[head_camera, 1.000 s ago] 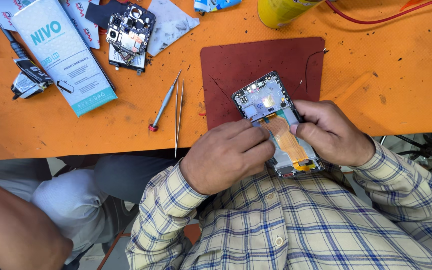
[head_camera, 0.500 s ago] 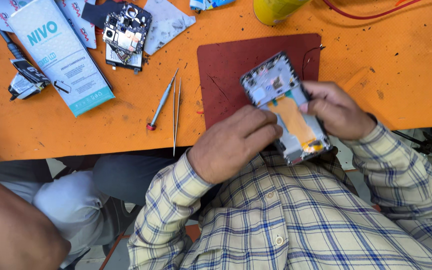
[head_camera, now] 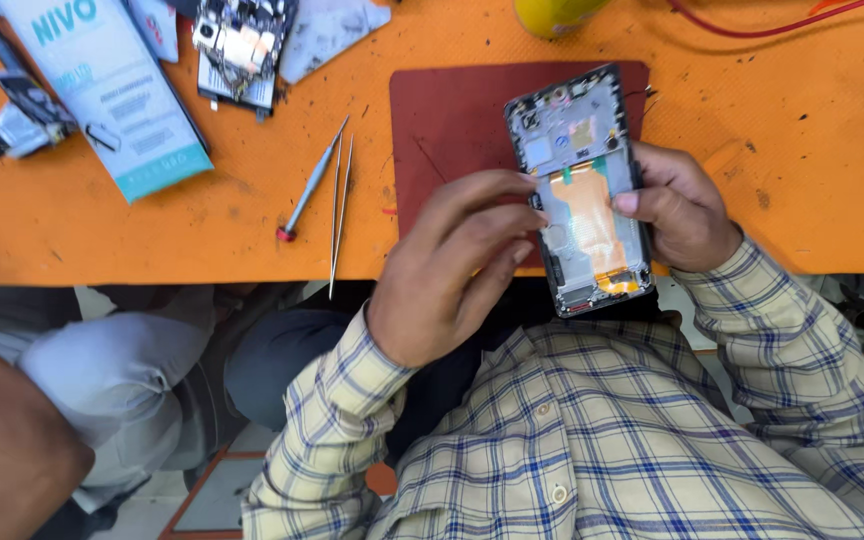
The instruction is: The person works on the internal components of a disassembled mobile phone, using tweezers to pull a ribbon cable and a screwdriver to secure parts in place.
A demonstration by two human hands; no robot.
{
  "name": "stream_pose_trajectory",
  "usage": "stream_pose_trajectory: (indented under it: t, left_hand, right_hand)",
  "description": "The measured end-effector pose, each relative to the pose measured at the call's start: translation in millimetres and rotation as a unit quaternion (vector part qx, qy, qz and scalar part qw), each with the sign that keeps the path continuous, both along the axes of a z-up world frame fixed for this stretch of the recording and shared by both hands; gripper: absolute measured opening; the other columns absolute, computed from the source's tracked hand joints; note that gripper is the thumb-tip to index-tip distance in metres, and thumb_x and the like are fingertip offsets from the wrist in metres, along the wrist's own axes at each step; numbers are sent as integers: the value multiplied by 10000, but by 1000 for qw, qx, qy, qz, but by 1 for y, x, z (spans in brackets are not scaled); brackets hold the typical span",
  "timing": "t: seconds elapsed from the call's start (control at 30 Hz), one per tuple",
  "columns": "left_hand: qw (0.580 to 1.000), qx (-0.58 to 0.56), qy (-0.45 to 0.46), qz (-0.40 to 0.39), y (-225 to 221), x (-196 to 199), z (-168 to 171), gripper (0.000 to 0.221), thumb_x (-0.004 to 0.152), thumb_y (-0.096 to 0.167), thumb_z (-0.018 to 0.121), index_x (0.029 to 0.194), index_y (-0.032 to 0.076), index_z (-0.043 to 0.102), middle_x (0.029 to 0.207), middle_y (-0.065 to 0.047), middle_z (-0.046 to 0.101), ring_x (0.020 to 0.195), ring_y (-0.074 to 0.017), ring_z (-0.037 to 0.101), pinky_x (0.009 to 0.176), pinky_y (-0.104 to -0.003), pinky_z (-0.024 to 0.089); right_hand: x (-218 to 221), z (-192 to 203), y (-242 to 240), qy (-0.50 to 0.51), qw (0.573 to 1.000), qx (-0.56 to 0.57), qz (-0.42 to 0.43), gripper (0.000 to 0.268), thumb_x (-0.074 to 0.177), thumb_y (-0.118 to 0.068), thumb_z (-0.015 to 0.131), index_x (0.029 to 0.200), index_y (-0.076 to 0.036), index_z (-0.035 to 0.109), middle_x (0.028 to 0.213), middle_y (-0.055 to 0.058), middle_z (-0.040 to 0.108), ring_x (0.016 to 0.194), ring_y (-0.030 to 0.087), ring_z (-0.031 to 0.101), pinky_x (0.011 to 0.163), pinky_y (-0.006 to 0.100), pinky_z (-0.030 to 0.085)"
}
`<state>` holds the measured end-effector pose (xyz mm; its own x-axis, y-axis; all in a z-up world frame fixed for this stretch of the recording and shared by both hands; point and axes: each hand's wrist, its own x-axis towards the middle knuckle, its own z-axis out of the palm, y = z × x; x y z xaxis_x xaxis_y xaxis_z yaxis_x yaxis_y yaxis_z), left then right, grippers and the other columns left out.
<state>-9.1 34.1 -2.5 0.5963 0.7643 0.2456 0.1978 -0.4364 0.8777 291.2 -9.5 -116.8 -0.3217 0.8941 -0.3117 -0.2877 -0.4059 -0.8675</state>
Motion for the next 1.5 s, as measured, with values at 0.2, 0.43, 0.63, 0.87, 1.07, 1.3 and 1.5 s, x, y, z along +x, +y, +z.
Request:
stream_pose_trajectory:
  t: [0.2,0.43,0.63,0.87,1.07,1.3,1.5]
  left_hand:
    - [951,124,75,273,-39,-40,-23,277,1034,-18,750,1237,77,586,1284,-75,614,1070,-216,695,948,-333,565]
    - [913,160,53,371,-45,-56,-97,268,1087,-23,724,1290,52,566,1295,-107,534,772,-86,574,697,-223,502]
    - [854,297,110,412,-55,-24,-95,288,1057,-15,746,1277,73,582,1320,-98,506,1101,-218,607,809,-278,575]
    - [838,303,166,423,-49,-27,-73,279,1039,34,789,1246,76,605,1262,-107,552,1179,-258,604,970,-369,551]
    - [801,286,150,504,-47,-53,-77,191,1074,103,730,1216,60,611,1194,-88,569,1052,-230,597,905,-358,525]
    - [823,239,62,512,-9,-110,-97,170,1169,161,681,1230,18,612,1146,-73,609,752,-98,558,641,-246,448]
    - [835,202,1,512,3,-115,-117,190,1175,163,698,1201,0,603,1083,-64,638,735,-68,592,604,-212,469]
  right_hand:
    - [-4,10,5,-22,999,43,-1,471,951,-144,521,1337,124,556,1192,141,686,1045,175,677,980,312,560]
    - [-7,17,5,11,998,66,-2,466,962,-147,521,1333,133,548,1206,139,682,1059,159,673,979,275,549]
    - [-10,10,8,19,996,84,11,461,942,-130,521,1330,116,558,1135,123,688,999,154,680,970,301,566]
    - [-7,3,10,25,995,90,23,422,965,-113,533,1313,123,567,1163,136,696,1012,155,676,923,283,557]
    - [-11,6,12,37,997,67,15,443,939,-115,528,1316,116,560,1177,130,694,1037,154,673,942,280,547]
    - [-12,7,12,44,995,83,23,442,970,-136,539,1332,118,556,1197,141,680,1054,155,665,958,285,548]
    - [-8,20,4,66,996,47,-22,517,925,-134,526,1377,116,527,1246,159,668,1093,186,674,998,316,546]
